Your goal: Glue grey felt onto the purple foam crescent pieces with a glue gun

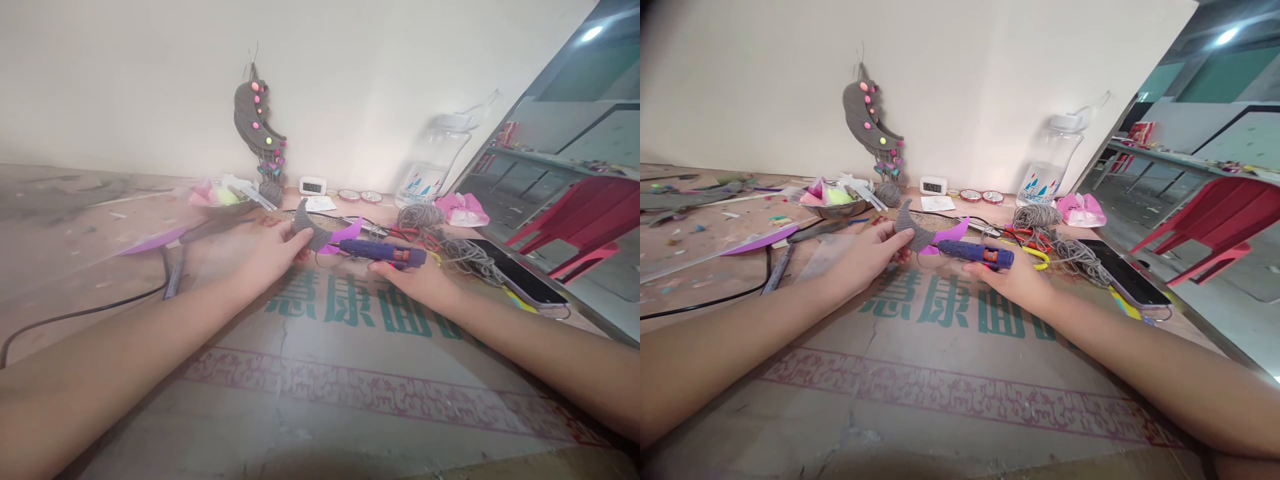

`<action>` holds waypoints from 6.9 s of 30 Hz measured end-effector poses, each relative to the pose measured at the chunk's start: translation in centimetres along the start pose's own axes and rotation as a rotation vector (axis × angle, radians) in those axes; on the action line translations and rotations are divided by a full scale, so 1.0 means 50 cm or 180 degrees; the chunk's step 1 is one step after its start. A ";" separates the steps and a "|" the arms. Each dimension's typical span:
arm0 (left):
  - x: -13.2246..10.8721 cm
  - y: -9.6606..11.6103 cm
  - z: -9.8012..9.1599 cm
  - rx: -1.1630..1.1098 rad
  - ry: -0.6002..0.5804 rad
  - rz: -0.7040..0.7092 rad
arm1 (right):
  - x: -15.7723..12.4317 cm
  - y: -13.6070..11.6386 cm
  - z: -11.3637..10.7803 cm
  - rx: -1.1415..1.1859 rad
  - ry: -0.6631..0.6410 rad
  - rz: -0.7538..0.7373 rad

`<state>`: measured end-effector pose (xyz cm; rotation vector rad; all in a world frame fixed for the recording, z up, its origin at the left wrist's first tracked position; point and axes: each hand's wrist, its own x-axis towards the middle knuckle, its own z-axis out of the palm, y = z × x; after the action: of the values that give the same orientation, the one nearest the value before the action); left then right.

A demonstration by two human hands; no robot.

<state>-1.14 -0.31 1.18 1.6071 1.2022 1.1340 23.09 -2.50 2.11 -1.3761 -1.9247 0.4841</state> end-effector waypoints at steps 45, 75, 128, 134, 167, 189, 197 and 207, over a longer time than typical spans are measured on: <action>-0.001 -0.001 -0.001 0.0070 0.0006 -0.0011 | 0.009 -0.005 0.005 0.0141 0.0326 0.0140; 0.001 -0.003 0.002 -0.0169 -0.0186 -0.0004 | 0.028 -0.003 -0.030 0.0097 0.0511 -0.0480; 0.015 -0.014 0.000 -0.0567 -0.0105 -0.0083 | 0.027 -0.077 0.084 -0.1088 -0.0709 -0.2309; 0.009 -0.009 0.003 -0.0530 -0.0373 0.0108 | 0.018 -0.097 0.051 -0.1277 -0.0673 -0.1814; -0.012 0.006 0.008 0.0368 -0.0852 0.0042 | 0.118 -0.029 -0.058 -0.0033 -0.1425 -0.0434; -0.007 0.007 0.005 0.0248 -0.1168 0.0207 | 0.127 0.012 -0.041 0.0212 -0.1631 0.0220; -0.012 0.010 0.003 0.0354 -0.1165 0.0232 | 0.127 0.016 -0.025 0.0001 -0.1052 0.0055; -0.015 0.013 0.005 0.0289 -0.0959 0.0227 | 0.113 -0.027 -0.040 -0.0168 -0.0435 -0.0422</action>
<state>-0.86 -1.21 1.61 1.8271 1.0170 0.8518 22.64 2.07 6.23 -1.2663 -2.1373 0.4766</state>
